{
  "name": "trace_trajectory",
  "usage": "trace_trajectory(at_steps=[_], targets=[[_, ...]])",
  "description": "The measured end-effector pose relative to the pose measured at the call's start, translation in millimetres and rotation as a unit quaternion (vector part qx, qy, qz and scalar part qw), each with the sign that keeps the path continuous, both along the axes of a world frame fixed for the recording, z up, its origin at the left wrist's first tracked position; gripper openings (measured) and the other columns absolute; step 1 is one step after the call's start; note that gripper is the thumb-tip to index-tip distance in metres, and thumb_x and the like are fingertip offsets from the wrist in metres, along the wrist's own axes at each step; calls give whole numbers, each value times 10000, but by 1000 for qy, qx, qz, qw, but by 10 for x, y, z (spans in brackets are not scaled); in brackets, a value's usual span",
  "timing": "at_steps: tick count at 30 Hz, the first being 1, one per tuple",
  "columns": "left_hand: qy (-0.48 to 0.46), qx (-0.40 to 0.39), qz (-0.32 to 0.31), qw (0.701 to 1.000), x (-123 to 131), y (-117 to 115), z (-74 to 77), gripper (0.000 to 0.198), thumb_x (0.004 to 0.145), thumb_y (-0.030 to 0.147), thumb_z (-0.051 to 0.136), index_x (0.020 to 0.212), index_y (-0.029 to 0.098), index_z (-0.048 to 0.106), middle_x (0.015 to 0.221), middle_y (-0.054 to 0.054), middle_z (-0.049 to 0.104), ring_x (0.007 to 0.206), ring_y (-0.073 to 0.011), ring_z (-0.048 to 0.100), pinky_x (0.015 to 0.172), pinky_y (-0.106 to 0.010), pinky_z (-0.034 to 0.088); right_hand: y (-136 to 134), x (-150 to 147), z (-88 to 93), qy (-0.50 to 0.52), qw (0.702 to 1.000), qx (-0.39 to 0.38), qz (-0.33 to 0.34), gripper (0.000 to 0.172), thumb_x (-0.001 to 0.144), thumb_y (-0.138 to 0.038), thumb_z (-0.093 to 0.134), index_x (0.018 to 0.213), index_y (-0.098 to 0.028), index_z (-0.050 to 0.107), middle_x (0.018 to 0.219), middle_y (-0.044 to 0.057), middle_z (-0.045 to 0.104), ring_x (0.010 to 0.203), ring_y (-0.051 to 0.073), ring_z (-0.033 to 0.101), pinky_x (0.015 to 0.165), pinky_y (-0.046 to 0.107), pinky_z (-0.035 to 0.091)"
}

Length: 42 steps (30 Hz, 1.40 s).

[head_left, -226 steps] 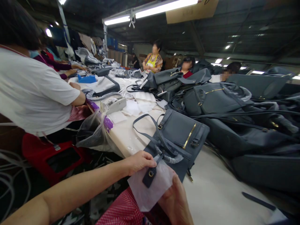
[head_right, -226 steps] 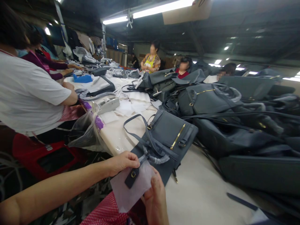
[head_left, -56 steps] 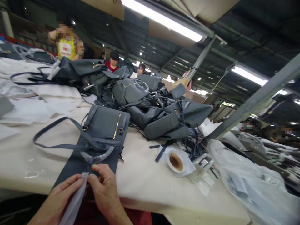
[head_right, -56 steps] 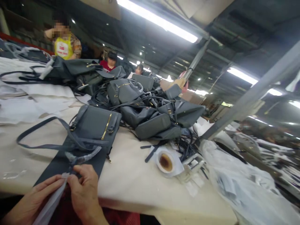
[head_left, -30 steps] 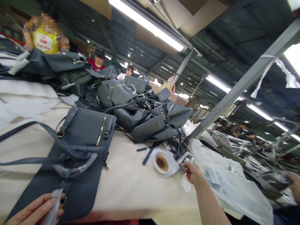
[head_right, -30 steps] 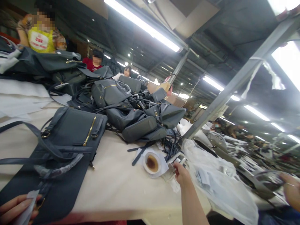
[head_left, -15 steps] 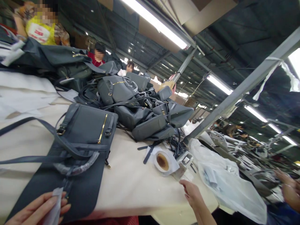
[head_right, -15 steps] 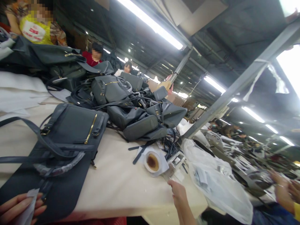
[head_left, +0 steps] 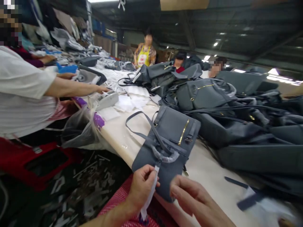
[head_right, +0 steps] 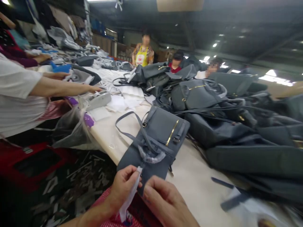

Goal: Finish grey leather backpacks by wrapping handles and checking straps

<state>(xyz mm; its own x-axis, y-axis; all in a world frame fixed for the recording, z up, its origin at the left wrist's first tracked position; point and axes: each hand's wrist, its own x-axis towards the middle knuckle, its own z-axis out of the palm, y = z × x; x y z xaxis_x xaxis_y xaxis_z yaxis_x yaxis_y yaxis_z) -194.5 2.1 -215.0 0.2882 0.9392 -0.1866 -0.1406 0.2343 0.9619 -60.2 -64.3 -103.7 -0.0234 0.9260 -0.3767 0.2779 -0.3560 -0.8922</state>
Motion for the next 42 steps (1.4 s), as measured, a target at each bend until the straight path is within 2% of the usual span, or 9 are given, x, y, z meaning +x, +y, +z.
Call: trace_trajectory(at_steps=[4,9,15,18,22,28,32,37,42], targets=[[-1,83,0,997,-35,-101,27,226,819,315,578,710,129,646,643,-17,619,605,-116,556,563,-197,432,429,-171,-197,-47,996,48,58,366,759,-506,563,593,-180,538,589,-25,457,589,118,403,563,240,336],[-14,99,3,995,-36,-124,-60,244,865,379,577,862,136,599,699,-24,636,637,-125,579,592,-208,446,599,-46,-486,-148,984,44,84,317,747,-435,486,561,-181,527,555,-20,445,569,129,407,558,263,324],[-2,179,30,983,-54,-196,-214,479,908,328,519,1329,187,339,721,26,590,608,-107,578,608,-213,476,613,-70,-513,-211,975,20,70,303,719,-424,460,535,-189,508,546,-13,447,568,137,416,543,267,309],[14,214,1,977,-80,-201,-187,371,905,333,509,1243,182,481,780,-19,635,673,-125,603,634,-220,485,603,-59,-502,-195,979,7,52,295,697,-429,495,523,-191,494,538,-20,436,562,129,406,524,256,286],[-26,57,-13,998,-102,-140,-73,247,830,399,604,890,159,612,725,-37,656,632,-134,608,570,-217,485,533,-35,-518,-144,989,-4,35,315,711,-436,528,518,-190,489,513,-44,384,516,100,340,489,243,227],[-129,-192,-31,972,-190,-33,94,364,623,407,742,823,152,576,632,-3,630,484,-108,558,418,-201,458,443,-73,-618,-23,998,-51,0,201,667,-351,554,570,-175,540,495,-57,433,431,59,303,422,218,174],[-131,-186,-44,973,-221,-29,109,385,614,411,730,839,156,548,612,-3,638,452,-99,555,390,-179,443,442,-165,-708,8,999,-32,-38,233,676,-366,556,549,-177,503,471,-57,469,369,35,298,387,202,168],[-111,-140,-33,983,-175,-41,-4,415,644,452,712,813,198,430,592,25,627,408,-110,563,354,-172,414,463,-252,-773,43,990,10,-135,372,581,-431,667,821,-178,537,446,-70,540,332,53,324,353,185,184],[-104,-114,-15,988,-151,-54,-90,484,662,476,719,792,227,325,541,71,579,385,-107,549,362,-172,407,425,-272,-775,150,977,15,-152,376,604,-358,689,892,-175,531,517,-85,546,332,23,272,351,167,132]])
